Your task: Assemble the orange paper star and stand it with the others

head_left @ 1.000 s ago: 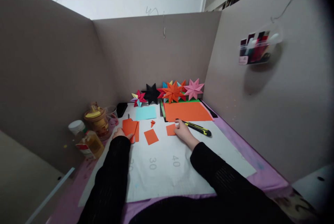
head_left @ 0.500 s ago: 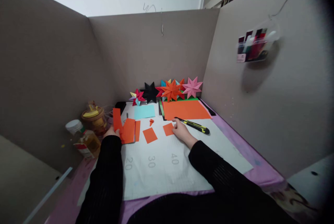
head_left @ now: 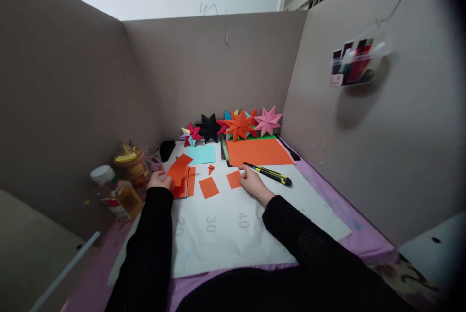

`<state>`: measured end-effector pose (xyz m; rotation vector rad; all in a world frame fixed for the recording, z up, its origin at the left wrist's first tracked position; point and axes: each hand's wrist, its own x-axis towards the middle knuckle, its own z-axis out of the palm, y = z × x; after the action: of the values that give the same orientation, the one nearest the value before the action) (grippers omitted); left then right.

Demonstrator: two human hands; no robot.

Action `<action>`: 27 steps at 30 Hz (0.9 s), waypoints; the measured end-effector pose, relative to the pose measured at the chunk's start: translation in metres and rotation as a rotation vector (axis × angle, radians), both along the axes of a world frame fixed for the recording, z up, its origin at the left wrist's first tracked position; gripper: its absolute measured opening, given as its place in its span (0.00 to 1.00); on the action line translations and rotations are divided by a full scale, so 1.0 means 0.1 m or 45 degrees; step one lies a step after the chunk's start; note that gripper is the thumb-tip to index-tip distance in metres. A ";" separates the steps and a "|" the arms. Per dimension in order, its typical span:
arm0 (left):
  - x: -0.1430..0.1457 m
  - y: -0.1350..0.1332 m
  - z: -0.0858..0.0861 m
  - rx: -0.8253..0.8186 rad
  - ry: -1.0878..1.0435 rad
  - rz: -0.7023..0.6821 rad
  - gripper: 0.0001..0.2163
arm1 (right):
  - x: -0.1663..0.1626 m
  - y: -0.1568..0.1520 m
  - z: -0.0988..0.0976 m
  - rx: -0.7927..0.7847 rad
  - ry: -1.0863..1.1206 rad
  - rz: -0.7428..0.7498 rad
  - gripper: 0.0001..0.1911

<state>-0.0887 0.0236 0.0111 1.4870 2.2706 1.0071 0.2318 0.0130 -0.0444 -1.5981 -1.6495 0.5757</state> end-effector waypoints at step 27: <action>0.73 0.20 -0.20 0.012 -0.503 -0.707 0.17 | -0.08 0.02 0.03 0.071 0.739 0.075 0.15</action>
<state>-0.0155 0.0441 -0.0085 1.6156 1.4688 1.0168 0.2234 0.0149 -0.0412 -1.1921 -1.2606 0.9149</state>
